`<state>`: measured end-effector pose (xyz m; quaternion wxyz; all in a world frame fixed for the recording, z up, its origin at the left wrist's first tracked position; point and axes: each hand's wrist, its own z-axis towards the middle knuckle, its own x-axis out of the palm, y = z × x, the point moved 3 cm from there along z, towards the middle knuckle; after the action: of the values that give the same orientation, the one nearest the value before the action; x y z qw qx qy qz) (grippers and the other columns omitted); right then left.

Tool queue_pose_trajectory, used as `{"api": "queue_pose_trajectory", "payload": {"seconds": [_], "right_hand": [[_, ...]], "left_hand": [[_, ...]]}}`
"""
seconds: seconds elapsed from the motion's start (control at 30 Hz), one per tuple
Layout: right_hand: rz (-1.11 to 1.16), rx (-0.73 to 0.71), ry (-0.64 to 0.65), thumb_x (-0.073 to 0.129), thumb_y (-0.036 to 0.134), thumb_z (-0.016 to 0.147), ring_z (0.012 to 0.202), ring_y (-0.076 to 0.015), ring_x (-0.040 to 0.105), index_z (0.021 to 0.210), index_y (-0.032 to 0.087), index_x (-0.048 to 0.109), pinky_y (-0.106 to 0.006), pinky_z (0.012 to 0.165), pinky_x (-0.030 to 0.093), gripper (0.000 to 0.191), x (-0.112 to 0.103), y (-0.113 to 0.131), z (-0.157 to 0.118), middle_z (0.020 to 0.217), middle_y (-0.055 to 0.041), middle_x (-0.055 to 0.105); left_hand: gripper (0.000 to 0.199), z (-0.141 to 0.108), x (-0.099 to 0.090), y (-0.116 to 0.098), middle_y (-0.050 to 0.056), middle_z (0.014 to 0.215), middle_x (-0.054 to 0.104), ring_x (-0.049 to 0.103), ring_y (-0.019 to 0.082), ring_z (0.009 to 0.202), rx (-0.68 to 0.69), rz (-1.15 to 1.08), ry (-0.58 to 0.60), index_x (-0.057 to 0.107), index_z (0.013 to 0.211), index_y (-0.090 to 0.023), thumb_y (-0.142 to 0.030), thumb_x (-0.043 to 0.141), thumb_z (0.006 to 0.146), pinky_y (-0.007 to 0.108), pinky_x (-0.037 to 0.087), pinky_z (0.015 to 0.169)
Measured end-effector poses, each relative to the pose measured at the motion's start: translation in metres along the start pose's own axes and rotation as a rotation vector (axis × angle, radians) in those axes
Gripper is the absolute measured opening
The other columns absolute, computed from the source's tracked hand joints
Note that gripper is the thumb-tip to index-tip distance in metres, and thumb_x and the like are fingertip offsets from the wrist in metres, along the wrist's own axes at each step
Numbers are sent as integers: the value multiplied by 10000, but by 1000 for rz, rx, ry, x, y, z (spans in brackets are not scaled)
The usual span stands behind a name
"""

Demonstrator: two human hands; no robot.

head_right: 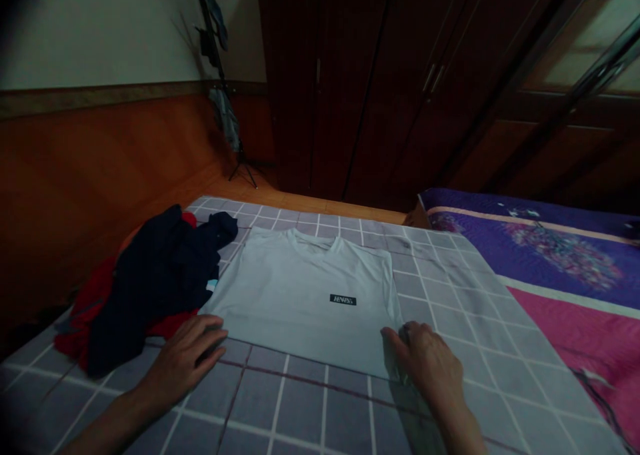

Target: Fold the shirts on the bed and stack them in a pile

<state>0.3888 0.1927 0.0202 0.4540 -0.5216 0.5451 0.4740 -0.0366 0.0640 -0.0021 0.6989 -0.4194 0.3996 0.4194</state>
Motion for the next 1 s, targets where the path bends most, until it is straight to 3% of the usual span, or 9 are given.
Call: {"api": "queue_pose_trajectory", "payload": {"seconds": [0.17, 0.33, 0.4, 0.47, 0.6, 0.8, 0.9, 1.0], "right_hand": [[132, 124, 126, 466, 650, 756, 678, -289, 632, 736, 248, 535, -354, 570, 369, 409, 11, -3, -19, 684, -56, 649], [490, 99, 24, 509, 597, 670, 505, -184, 527, 524, 244, 434, -301, 509, 345, 389, 17, 0, -16, 483, 3, 515], [756, 153, 76, 558, 592, 628, 490, -169, 525, 549, 232, 474, -285, 487, 367, 378, 19, 3, -14, 493, 11, 527], [984, 250, 173, 629, 564, 594, 476, -169, 541, 693, 210, 565, -279, 464, 390, 374, 21, 7, -15, 541, 12, 577], [1249, 327, 273, 736, 456, 555, 457, -156, 558, 937, 185, 600, -263, 445, 418, 488, 16, 14, -19, 607, 13, 621], [1469, 353, 376, 746, 360, 626, 385, -84, 474, 971, 171, 590, -202, 384, 371, 423, 21, 6, -24, 561, 43, 555], [1565, 315, 418, 745, 341, 659, 377, -63, 432, 862, 171, 576, -196, 382, 383, 314, 21, 5, -24, 572, 42, 549], [1669, 325, 369, 776, 283, 618, 396, -60, 423, 742, 178, 556, -193, 366, 391, 274, 10, -1, -22, 598, 36, 547]], "left_hand": [[133, 8, -5, 3, 54, 970, 612, 544, 212, 945, 97, -28, 87, 616, 982, -200, -187, 507, 907, 390, 413, 905], [328, 18, -8, 8, 74, 1057, 602, 535, 212, 987, 122, 10, 195, 592, 1064, -173, 9, 454, 829, 357, 413, 899], [373, 21, -9, 10, 77, 1094, 594, 524, 214, 1015, 118, 29, 224, 578, 1097, -172, 34, 443, 817, 351, 407, 912], [390, 24, -9, 10, 74, 1103, 590, 517, 209, 1020, 118, 36, 247, 567, 1114, -178, 40, 438, 818, 341, 403, 917], [401, 30, -12, 9, 64, 1076, 584, 510, 206, 994, 112, 43, 294, 567, 1093, -197, 44, 422, 809, 341, 411, 893], [358, 38, -23, 2, 50, 994, 557, 501, 194, 929, 69, 29, 368, 566, 995, -203, 39, 383, 805, 322, 417, 831], [299, 46, -25, 1, 49, 914, 554, 500, 197, 872, 33, 40, 409, 557, 874, -191, 37, 377, 802, 315, 419, 788], [298, 55, -27, -3, 45, 887, 559, 503, 196, 871, 24, -14, 460, 550, 840, -187, 43, 378, 762, 303, 420, 772]]}}
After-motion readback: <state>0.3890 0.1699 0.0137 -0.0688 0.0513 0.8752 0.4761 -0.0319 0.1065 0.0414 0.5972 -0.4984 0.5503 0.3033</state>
